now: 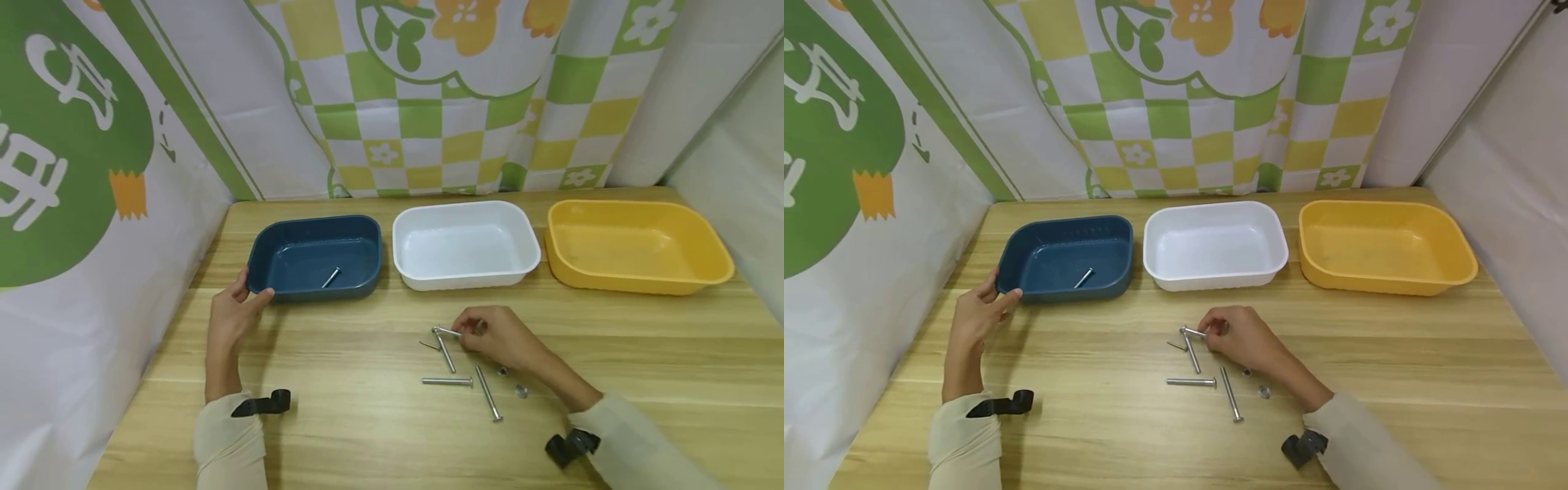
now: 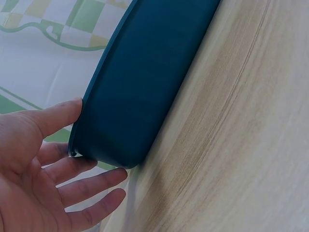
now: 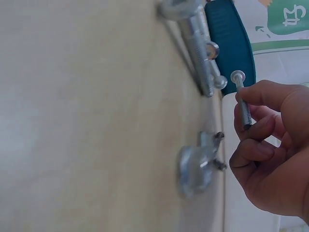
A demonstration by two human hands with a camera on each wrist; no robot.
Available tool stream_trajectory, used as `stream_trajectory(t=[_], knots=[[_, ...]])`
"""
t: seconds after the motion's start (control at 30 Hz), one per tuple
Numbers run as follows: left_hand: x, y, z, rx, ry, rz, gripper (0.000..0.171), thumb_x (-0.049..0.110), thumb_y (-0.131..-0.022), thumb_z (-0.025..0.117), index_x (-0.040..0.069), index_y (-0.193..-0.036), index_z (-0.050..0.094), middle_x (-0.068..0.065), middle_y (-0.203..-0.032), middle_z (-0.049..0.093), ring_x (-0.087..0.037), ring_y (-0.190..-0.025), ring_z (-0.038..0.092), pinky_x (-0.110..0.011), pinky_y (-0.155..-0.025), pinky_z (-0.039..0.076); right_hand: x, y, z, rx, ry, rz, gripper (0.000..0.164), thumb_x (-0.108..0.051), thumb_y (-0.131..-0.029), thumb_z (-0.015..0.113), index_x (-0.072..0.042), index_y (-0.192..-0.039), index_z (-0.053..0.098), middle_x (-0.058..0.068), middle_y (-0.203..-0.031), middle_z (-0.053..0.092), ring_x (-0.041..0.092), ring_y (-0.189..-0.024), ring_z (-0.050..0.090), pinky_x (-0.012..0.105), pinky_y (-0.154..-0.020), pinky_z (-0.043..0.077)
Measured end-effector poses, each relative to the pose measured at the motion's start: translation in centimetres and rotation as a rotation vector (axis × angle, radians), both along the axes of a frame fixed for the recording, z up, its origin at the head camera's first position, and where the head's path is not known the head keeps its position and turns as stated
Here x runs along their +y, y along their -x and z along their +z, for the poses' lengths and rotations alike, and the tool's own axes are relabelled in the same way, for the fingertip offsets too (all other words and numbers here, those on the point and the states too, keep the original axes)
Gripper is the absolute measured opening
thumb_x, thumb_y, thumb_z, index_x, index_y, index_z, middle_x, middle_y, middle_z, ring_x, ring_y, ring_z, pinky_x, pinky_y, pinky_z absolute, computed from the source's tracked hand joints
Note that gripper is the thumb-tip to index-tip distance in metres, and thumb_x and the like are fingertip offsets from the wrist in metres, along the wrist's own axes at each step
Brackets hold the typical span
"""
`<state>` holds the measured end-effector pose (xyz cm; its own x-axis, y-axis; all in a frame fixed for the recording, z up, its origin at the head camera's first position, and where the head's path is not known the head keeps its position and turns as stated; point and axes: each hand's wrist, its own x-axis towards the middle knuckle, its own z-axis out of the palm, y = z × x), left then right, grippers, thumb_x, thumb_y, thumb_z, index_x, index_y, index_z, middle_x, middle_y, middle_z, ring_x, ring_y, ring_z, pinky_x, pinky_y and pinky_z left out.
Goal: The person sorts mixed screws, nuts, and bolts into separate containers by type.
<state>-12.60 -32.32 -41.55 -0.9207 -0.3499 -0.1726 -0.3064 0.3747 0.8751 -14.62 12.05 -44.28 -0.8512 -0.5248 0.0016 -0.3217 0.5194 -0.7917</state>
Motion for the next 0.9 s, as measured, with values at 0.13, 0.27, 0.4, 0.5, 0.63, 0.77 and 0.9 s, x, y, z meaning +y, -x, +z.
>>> stream_trajectory(t=[0.13, 0.27, 0.4, 0.5, 0.63, 0.77, 0.9], knots=[[-0.1, 0.1, 0.0, 0.001, 0.008, -0.002, 0.077, 0.026, -0.095, 0.071, 0.017, -0.157, 0.027, -0.011, -0.156, 0.031, -0.025, -0.144, 0.028, -0.015, -0.086, 0.047, -0.9, 0.5, 0.7, 0.010, 0.022, 0.005, 0.013, 0.000, -0.085, 0.069, -0.009, -0.093, 0.075, -0.005, -0.079, 0.064, 0.015, -0.070, 0.056, 0.026, -0.059, 0.047], [-0.1, 0.1, 0.1, 0.005, 0.014, 0.000, 0.077, 0.024, -0.095, 0.071, 0.015, -0.157, 0.026, -0.012, -0.155, 0.032, -0.026, -0.145, 0.026, -0.030, -0.103, 0.042, -2.0, 1.0, 1.4, 0.024, 0.030, 0.008, 0.015, 0.001, -0.084, 0.067, -0.009, -0.092, 0.075, -0.004, -0.080, 0.065, 0.016, -0.070, 0.055, 0.027, -0.059, 0.045], [0.1, 0.1, 0.2, 0.009, 0.005, -0.004, 0.077, 0.022, -0.095, 0.071, 0.014, -0.157, 0.026, -0.012, -0.156, 0.030, -0.026, -0.146, 0.022, -0.043, -0.112, 0.032, -3.0, 1.5, 2.3, 0.068, 0.033, 0.014, 0.016, 0.001, -0.085, 0.066, -0.009, -0.092, 0.076, -0.004, -0.079, 0.065, 0.015, -0.068, 0.053, 0.027, -0.058, 0.043], [0.1, 0.1, 0.2, 0.004, -0.003, -0.007, 0.078, 0.024, -0.095, 0.071, 0.015, -0.157, 0.025, -0.010, -0.157, 0.028, -0.026, -0.147, 0.020, -0.042, -0.113, 0.030, -4.0, 1.9, 3.1, 0.092, 0.047, 0.014, 0.014, -0.001, -0.086, 0.067, -0.009, -0.093, 0.076, -0.005, -0.079, 0.065, 0.014, -0.068, 0.052, 0.028, -0.059, 0.043], [0.0, 0.0, 0.1, 0.014, -0.014, -0.003, 0.077, 0.022, -0.095, 0.070, 0.014, -0.157, 0.025, -0.012, -0.156, 0.030, -0.025, -0.147, 0.020, -0.042, -0.113, 0.030, -5.8, 2.6, 4.3, 0.119, 0.082, 0.024, 0.011, -0.002, -0.085, 0.069, -0.008, -0.091, 0.075, -0.005, -0.078, 0.066, 0.014, -0.067, 0.054, 0.028, -0.060, 0.044], [0.0, 0.0, 0.1, 0.024, -0.026, 0.015, 0.076, 0.020, -0.095, 0.070, 0.013, -0.157, 0.027, -0.012, -0.155, 0.034, -0.024, -0.146, 0.022, -0.041, -0.109, 0.035, -7.9, 3.4, 5.0, 0.165, 0.102, 0.070, 0.012, -0.001, -0.083, 0.068, -0.008, -0.090, 0.075, -0.006, -0.076, 0.066, 0.010, -0.058, 0.049, 0.026, -0.055, 0.040], [0.1, 0.1, 0.0, 0.029, -0.036, 0.021, 0.076, 0.019, -0.094, 0.071, 0.012, -0.156, 0.028, -0.012, -0.154, 0.035, -0.024, -0.146, 0.022, -0.040, -0.110, 0.034, -9.9, 4.2, 5.4, 0.177, 0.110, 0.096, 0.013, -0.001, -0.082, 0.066, -0.007, -0.090, 0.075, -0.006, -0.074, 0.064, 0.008, -0.052, 0.041, 0.024, -0.050, 0.034]])
